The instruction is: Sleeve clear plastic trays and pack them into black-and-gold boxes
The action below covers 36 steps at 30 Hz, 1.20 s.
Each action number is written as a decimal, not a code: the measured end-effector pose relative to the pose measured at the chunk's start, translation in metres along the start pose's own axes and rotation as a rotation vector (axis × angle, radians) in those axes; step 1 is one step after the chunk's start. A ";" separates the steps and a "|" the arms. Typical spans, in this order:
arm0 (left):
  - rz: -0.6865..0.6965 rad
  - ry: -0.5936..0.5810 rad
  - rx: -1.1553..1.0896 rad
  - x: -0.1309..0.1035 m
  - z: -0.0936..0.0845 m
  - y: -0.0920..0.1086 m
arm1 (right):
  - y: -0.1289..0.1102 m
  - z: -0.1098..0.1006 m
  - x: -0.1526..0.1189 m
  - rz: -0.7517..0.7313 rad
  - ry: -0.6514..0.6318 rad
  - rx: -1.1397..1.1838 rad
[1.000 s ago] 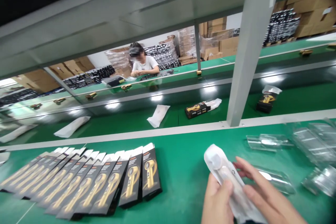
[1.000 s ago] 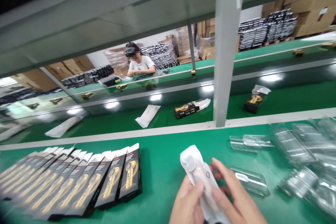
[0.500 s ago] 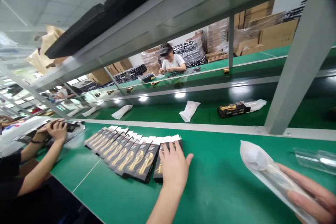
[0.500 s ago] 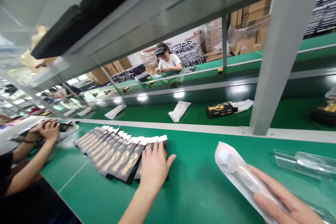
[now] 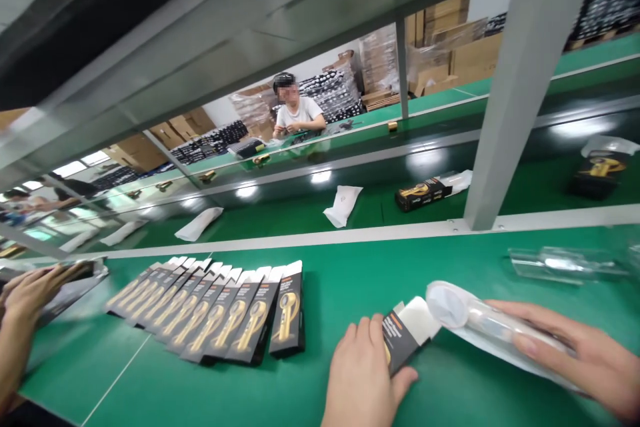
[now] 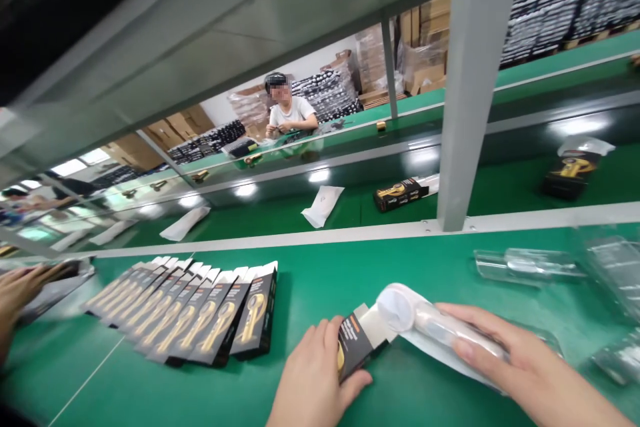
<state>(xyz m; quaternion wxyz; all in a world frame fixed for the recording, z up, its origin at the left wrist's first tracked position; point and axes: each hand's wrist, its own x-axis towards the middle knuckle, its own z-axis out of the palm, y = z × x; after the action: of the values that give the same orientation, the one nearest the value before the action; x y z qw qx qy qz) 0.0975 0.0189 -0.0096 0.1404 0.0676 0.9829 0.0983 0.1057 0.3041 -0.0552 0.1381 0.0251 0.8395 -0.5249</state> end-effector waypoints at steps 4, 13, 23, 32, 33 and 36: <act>0.195 0.128 0.039 -0.003 0.015 -0.018 | -0.022 0.007 0.006 -0.054 -0.121 0.072; 0.687 0.044 0.056 -0.010 -0.003 -0.014 | -0.028 0.006 -0.010 -0.002 -0.502 0.114; 0.734 0.051 0.083 -0.007 0.004 -0.009 | -0.033 0.048 -0.016 -0.036 -0.376 -0.071; 0.585 0.247 0.043 0.033 -0.060 -0.026 | -0.073 -0.015 0.044 -0.219 0.028 -0.336; 0.519 0.280 0.041 0.046 -0.075 -0.036 | -0.086 -0.020 0.064 -0.247 0.171 -0.404; 0.330 0.374 0.049 0.096 -0.116 -0.072 | -0.118 -0.010 0.129 -0.372 0.295 -0.548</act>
<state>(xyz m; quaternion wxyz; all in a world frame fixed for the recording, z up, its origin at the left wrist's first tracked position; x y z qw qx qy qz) -0.0350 -0.0560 0.0585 -0.0636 0.2112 0.9695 0.1069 -0.0425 0.2469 0.0188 -0.0809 -0.0904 0.9501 -0.2874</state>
